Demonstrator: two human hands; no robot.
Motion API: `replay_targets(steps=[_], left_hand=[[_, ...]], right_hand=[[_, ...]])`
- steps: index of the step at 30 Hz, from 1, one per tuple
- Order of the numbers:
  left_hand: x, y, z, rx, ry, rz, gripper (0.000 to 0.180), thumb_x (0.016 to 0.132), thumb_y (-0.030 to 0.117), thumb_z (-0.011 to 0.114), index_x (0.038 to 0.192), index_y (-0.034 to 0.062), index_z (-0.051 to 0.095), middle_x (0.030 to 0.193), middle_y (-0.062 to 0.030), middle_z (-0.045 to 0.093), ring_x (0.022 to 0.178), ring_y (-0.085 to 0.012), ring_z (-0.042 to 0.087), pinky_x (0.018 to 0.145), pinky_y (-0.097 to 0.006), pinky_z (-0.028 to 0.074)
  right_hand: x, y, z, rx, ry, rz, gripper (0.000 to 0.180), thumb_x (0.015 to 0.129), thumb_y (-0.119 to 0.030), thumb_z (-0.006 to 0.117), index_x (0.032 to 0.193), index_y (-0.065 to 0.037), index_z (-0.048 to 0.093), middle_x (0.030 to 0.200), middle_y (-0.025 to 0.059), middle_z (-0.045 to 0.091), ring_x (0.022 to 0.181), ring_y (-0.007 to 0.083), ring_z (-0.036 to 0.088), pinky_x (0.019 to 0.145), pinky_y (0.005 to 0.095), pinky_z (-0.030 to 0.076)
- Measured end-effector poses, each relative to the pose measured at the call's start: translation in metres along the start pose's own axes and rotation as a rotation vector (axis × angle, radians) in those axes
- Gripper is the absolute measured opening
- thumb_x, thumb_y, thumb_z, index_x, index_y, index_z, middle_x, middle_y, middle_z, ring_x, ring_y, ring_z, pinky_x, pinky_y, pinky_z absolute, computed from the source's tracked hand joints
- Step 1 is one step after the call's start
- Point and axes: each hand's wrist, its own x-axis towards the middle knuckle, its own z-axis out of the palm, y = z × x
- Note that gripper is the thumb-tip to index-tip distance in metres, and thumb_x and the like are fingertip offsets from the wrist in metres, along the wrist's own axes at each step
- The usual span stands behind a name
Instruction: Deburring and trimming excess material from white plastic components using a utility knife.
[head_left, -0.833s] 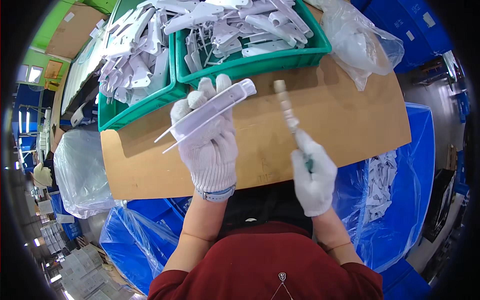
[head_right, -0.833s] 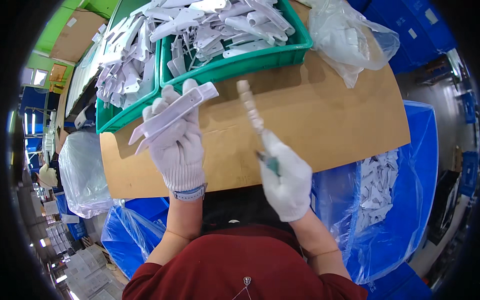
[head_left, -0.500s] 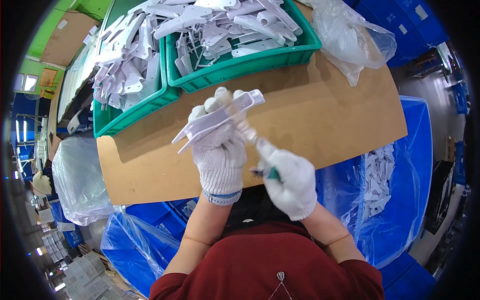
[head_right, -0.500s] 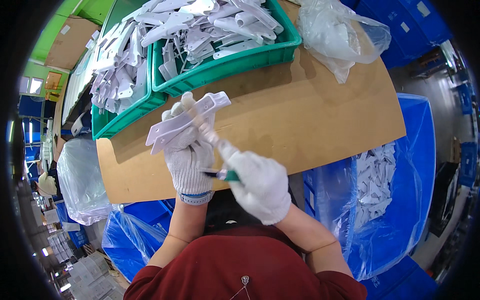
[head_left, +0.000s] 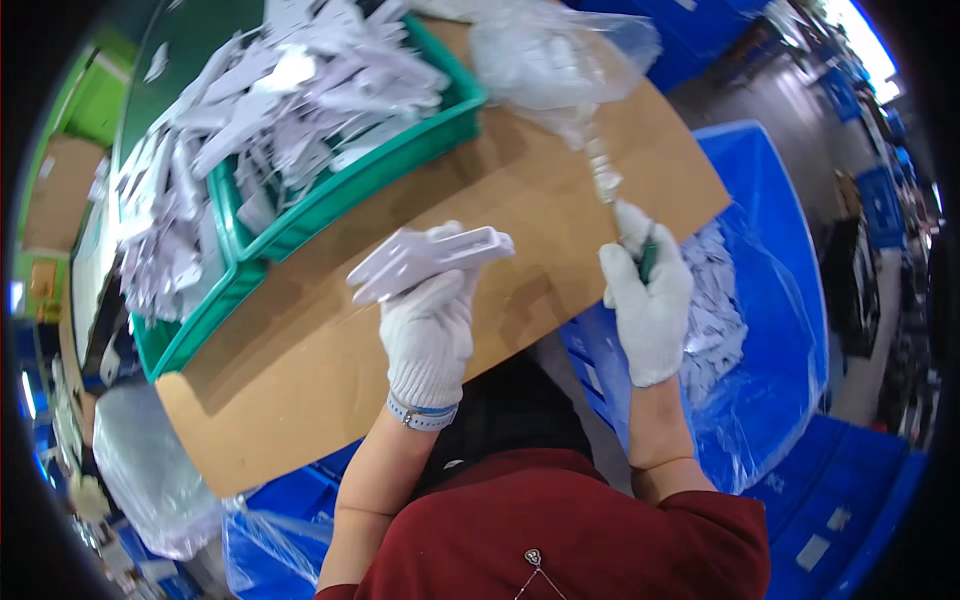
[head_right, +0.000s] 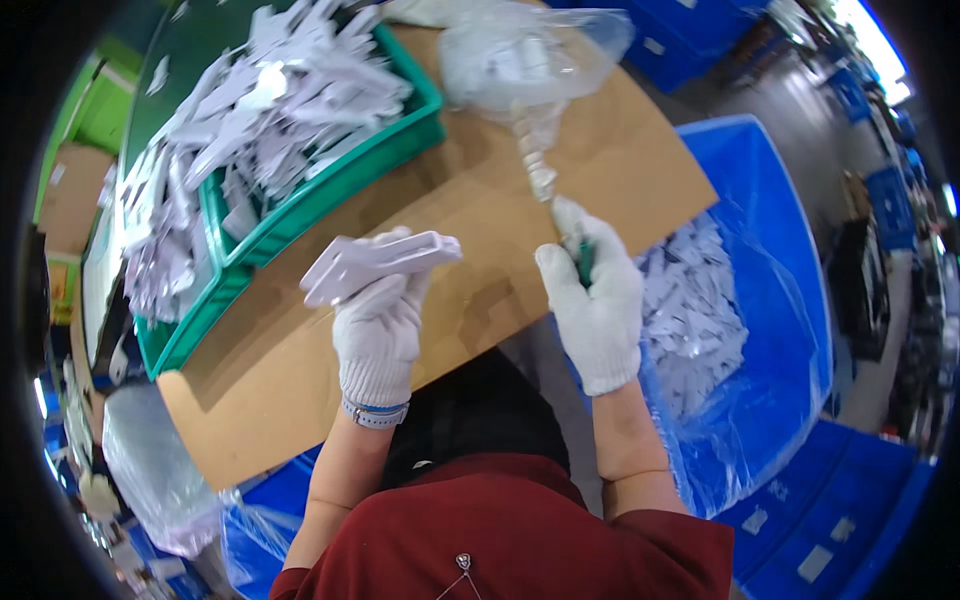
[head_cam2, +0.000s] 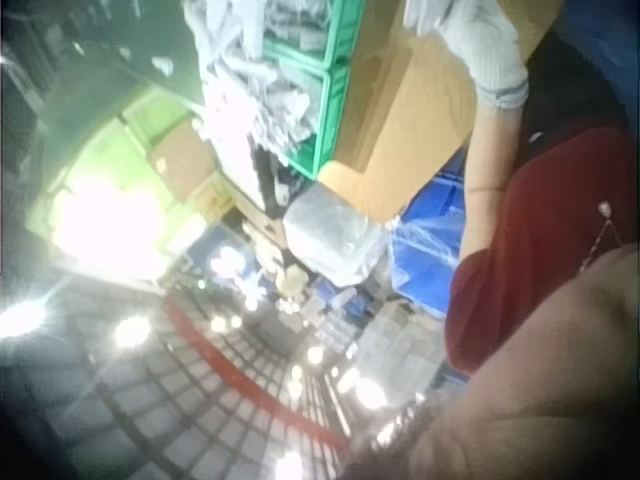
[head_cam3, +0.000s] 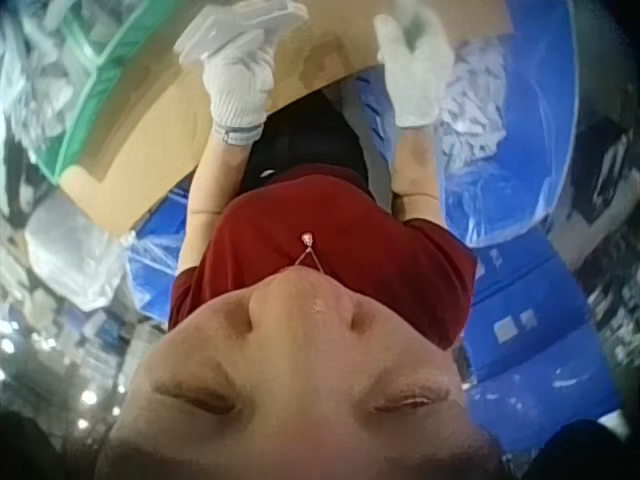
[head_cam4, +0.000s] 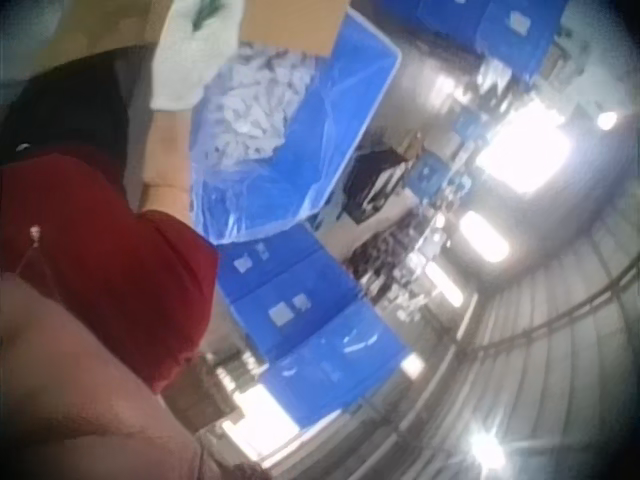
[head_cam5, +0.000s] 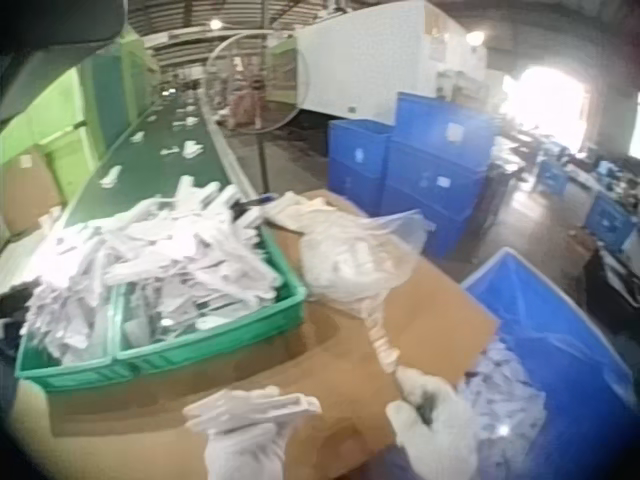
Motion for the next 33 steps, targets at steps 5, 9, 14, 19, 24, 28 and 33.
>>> replay_targets(steps=[5, 9, 14, 19, 24, 28, 33], left_hand=[[0.03, -0.104, 0.05, 0.07, -0.07, -0.417, 0.043, 0.087, -0.013, 0.061, 0.125, 0.0053, 0.058, 0.124, -0.0147, 0.063, 0.108, -0.0265, 0.065, 0.093, -0.039, 0.056], [0.041, -0.118, 0.087, 0.648, -0.578, -0.235, 0.031, 0.103, 0.019, 0.055, 0.131, 0.0043, 0.056, 0.119, -0.0073, 0.063, 0.101, -0.0166, 0.063, 0.091, -0.033, 0.052], [0.032, -0.059, 0.08, 0.495, -0.626, -0.129, 0.05, 0.11, 0.046, 0.041, 0.124, 0.0028, 0.06, 0.112, -0.0059, 0.064, 0.103, -0.015, 0.062, 0.094, -0.034, 0.049], [0.003, -0.034, 0.074, 0.429, -0.49, 0.032, 0.041, 0.111, 0.037, 0.042, 0.083, 0.0073, 0.047, 0.091, -0.0088, 0.052, 0.084, -0.0204, 0.051, 0.086, -0.037, 0.047], [0.004, -0.016, 0.056, 0.221, -0.528, 0.05, 0.037, 0.108, 0.036, 0.047, 0.082, 0.01, 0.046, 0.088, -0.0069, 0.048, 0.085, -0.02, 0.046, 0.083, -0.036, 0.045], [0.008, -0.002, 0.031, 0.326, -0.423, 0.05, 0.035, 0.109, 0.035, 0.046, 0.086, 0.0078, 0.049, 0.09, -0.0067, 0.05, 0.086, -0.0196, 0.048, 0.086, -0.036, 0.045], [0.004, 0.049, -0.016, 0.707, -0.132, -0.038, 0.039, 0.108, 0.032, 0.049, 0.134, 0.0039, 0.054, 0.116, -0.0066, 0.06, 0.108, -0.0159, 0.056, 0.101, -0.032, 0.044]], right_hand=[[-0.02, -0.03, -0.039, 0.017, 0.226, -0.174, 0.037, 0.096, 0.0, 0.063, 0.132, -0.003, 0.066, 0.086, -0.0024, 0.061, 0.064, 0.0031, 0.05, 0.059, 0.0202, 0.044], [-0.027, -0.027, -0.045, 0.054, 0.183, -0.072, 0.037, 0.096, -0.001, 0.062, 0.133, -0.004, 0.066, 0.086, -0.0021, 0.065, 0.063, 0.0028, 0.051, 0.058, 0.02, 0.044], [-0.039, -0.004, -0.024, -0.108, -0.045, -0.134, 0.023, 0.095, -0.003, 0.068, 0.117, -0.001, 0.068, 0.086, 0.0019, 0.067, 0.066, 0.0032, 0.055, 0.06, 0.0215, 0.046], [-0.042, -0.011, 0.02, 0.309, -0.179, 0.029, 0.015, 0.095, -0.004, 0.067, 0.109, 0.001, 0.066, 0.074, 0.0018, 0.063, 0.051, 0.0064, 0.051, 0.048, 0.0224, 0.041], [-0.043, -0.017, 0.048, 0.748, -0.404, 0.318, 0.013, 0.1, -0.008, 0.054, 0.107, 0.0, 0.061, 0.059, -0.0023, 0.047, 0.038, 0.0058, 0.035, 0.037, 0.0228, 0.029], [-0.035, -0.017, 0.053, 0.84, -0.554, 0.479, 0.011, 0.099, -0.007, 0.057, 0.106, 0.0, 0.061, 0.062, -0.0016, 0.049, 0.042, 0.0061, 0.039, 0.039, 0.0224, 0.031], [-0.015, 0.004, 0.069, 0.129, -0.54, 0.165, 0.012, 0.097, -0.012, 0.064, 0.107, -0.005, 0.065, 0.071, 0.0035, 0.06, 0.053, 0.0153, 0.055, 0.051, 0.0292, 0.045]])
